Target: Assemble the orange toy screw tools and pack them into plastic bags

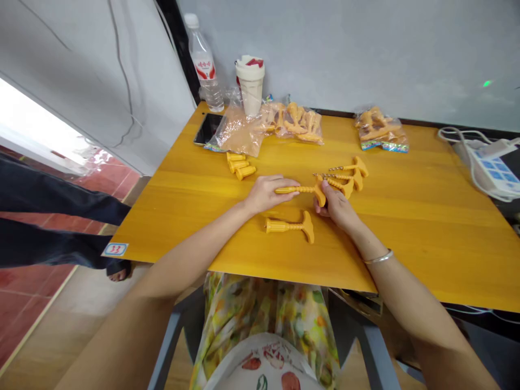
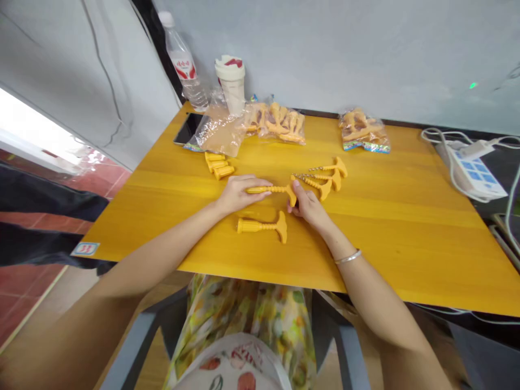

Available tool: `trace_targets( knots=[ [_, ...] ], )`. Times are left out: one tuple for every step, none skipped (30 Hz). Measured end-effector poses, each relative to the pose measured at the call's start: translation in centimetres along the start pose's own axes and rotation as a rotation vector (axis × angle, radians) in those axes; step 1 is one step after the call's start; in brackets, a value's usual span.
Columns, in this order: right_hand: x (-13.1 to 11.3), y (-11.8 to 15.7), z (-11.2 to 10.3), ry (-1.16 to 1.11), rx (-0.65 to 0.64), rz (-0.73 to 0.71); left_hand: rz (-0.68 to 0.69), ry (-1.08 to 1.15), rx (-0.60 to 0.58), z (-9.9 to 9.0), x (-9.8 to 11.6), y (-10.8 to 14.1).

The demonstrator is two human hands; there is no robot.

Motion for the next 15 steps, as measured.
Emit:
trace_targets(
  knots=[
    [-0.2,-0.1,-0.5,0.044,0.064,-0.064,-0.013,0.013,0.009,0.1,-0.1,-0.1],
    [-0.5,-0.1,-1.1,0.111,0.137,-0.155,-0.030,0.028,0.018,0.1,-0.2,-0.2],
    [-0.8,-0.1,-1.5,0.191,0.200,-0.261,-0.047,0.043,0.023,0.1,-0.3,-0.3],
    [-1.2,0.0,-1.8,0.277,0.232,-0.367,-0.061,0.056,0.026,0.1,-0.3,-0.3],
    [-1.5,0.1,-1.9,0.363,0.224,-0.454,-0.070,0.069,0.030,0.1,-0.3,-0.3],
    [-1.7,0.1,-1.7,0.443,0.190,-0.515,-0.072,0.080,0.031,0.1,-0.3,-0.3],
    [-1.7,0.2,-1.5,0.509,0.155,-0.551,-0.065,0.088,0.029,0.1,-0.2,-0.3],
    [-1.8,0.3,-1.3,0.558,0.130,-0.564,-0.053,0.092,0.024,0.0,-0.1,-0.2],
    [-1.7,0.3,-1.0,0.586,0.122,-0.557,-0.037,0.087,0.015,0.0,0.0,-0.2],
    [-1.7,0.3,-0.8,0.588,0.128,-0.532,-0.020,0.073,0.008,0.0,0.1,-0.1],
    [-1.6,0.4,-0.7,0.561,0.136,-0.490,0.000,0.054,0.004,0.0,0.2,0.0],
    [-1.5,0.3,-0.4,0.509,0.134,-0.430,0.023,0.034,0.005,0.0,0.2,0.0],
    [-1.4,0.3,-0.2,0.437,0.125,-0.356,0.047,0.016,0.009,0.0,0.2,0.1],
    [-1.2,0.3,-0.1,0.354,0.115,-0.278,0.073,-0.001,0.012,-0.1,0.2,0.2],
    [-1.1,0.3,0.1,0.272,0.106,-0.203,0.095,-0.018,0.011,-0.1,0.2,0.2]
  ],
)
Point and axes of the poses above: each hand's wrist, its own y-axis away from the middle knuckle, its own z-axis out of the palm, x = y × z, the point moved 4 cm from there along -y, towards the middle knuckle, and after that the axes turned 14 degrees about -y, right-handed, at the moved point
